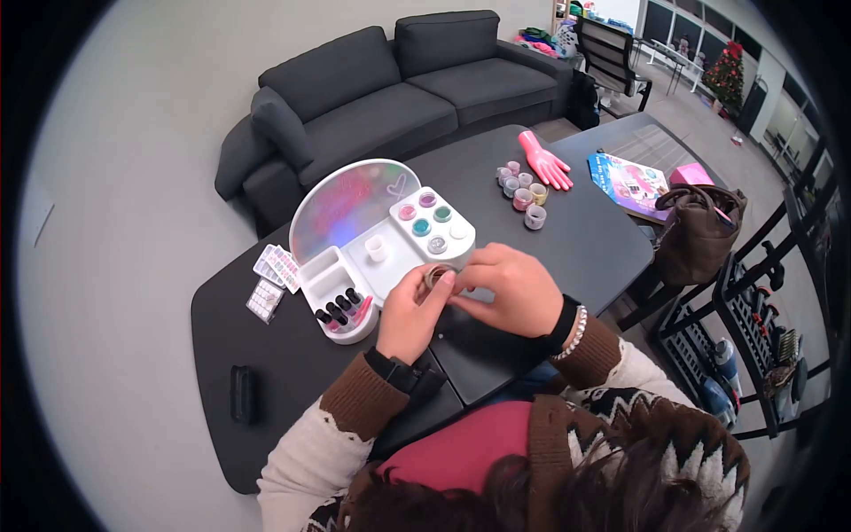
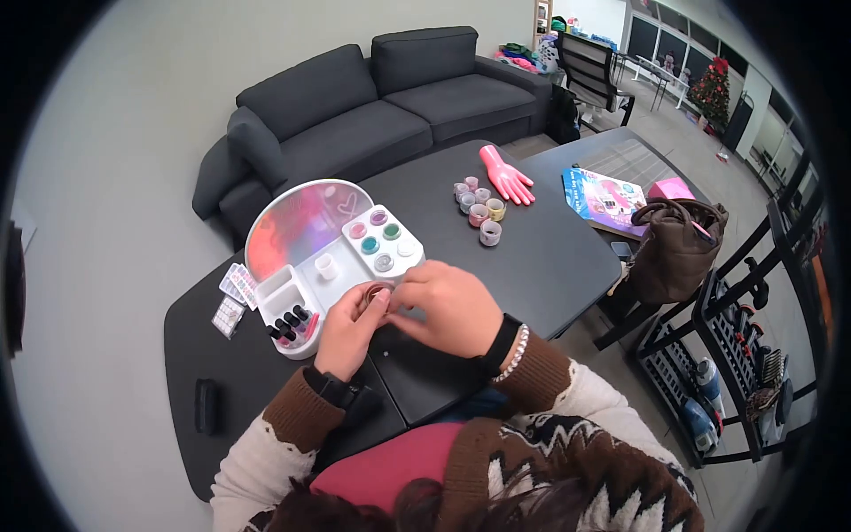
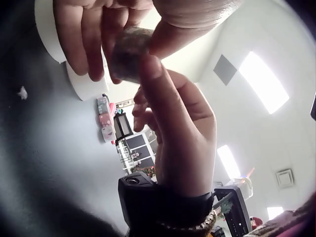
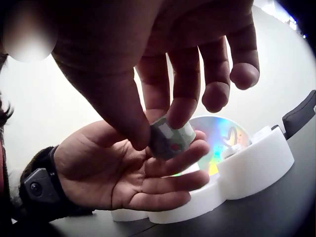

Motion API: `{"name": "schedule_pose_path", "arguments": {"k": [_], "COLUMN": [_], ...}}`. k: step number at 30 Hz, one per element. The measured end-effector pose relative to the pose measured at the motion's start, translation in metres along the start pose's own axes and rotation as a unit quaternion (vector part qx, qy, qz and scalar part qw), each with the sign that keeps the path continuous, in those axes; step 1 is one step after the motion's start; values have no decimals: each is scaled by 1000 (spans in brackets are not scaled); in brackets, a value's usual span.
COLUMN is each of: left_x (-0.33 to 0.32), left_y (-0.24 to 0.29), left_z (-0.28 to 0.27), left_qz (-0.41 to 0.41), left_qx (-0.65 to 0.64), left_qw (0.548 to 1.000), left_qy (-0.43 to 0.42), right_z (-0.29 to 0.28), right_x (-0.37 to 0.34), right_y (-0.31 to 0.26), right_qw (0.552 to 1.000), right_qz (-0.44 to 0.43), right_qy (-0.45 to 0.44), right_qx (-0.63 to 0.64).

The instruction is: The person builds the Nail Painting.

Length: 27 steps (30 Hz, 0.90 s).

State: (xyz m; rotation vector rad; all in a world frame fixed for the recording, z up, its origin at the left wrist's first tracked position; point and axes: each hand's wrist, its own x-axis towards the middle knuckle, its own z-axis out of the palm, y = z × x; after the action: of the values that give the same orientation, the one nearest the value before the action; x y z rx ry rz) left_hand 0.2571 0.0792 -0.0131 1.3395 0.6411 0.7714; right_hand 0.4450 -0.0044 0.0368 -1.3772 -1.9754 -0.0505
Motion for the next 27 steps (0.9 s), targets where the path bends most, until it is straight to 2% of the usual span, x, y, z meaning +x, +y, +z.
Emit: {"name": "schedule_pose_path", "arguments": {"k": [1,3,5,7,9,10,11,13,15,17,19,21,23,25,27], "left_x": [-2,-7,-10,-12,-13,-15,-16,-19,-19,-19,-18,-19,-19,-20,-20], "left_y": [-1,-5,-2,1,-1,2,5,8,9,8,9,6,3,0,-1], "left_z": [-2,-10,-9,-11,-14,-13,-12,-10,-11,-12,-11,-12,-13,-15,-13], "left_qz": [0,8,9,-30,-35,-56,-75,-86,-98,-126,-133,-147,-129,-120,-105], "left_qx": [-4,-24,-35,-45,-10,-4,3,-6,-15,-20,-21,-24,-39,-64,-92], "left_qw": [1000,1000,999,998,999,998,997,996,995,991,990,988,990,989,989], "left_qy": [-3,6,19,17,2,-4,-9,-12,-12,-34,-37,-38,-51,-55,-55], "right_z": [-2,-8,-28,-26,-46,-53,-57,-53,-50,-45,-43,-48,-55,-61,-53], "right_x": [1,5,15,16,31,33,29,10,12,10,12,11,14,17,20], "right_y": [0,1,21,83,122,147,171,221,233,227,233,217,203,158,106], "right_qw": [1000,995,974,961,923,957,963,959,953,955,956,953,956,960,931], "right_qz": [2,9,13,48,266,267,257,272,286,294,292,300,287,244,171], "right_qy": [-3,-89,-142,-40,39,42,46,9,-29,-37,-36,6,55,130,126], "right_qx": [-4,52,177,270,275,108,-62,-79,-96,10,11,-31,-34,48,297]}}
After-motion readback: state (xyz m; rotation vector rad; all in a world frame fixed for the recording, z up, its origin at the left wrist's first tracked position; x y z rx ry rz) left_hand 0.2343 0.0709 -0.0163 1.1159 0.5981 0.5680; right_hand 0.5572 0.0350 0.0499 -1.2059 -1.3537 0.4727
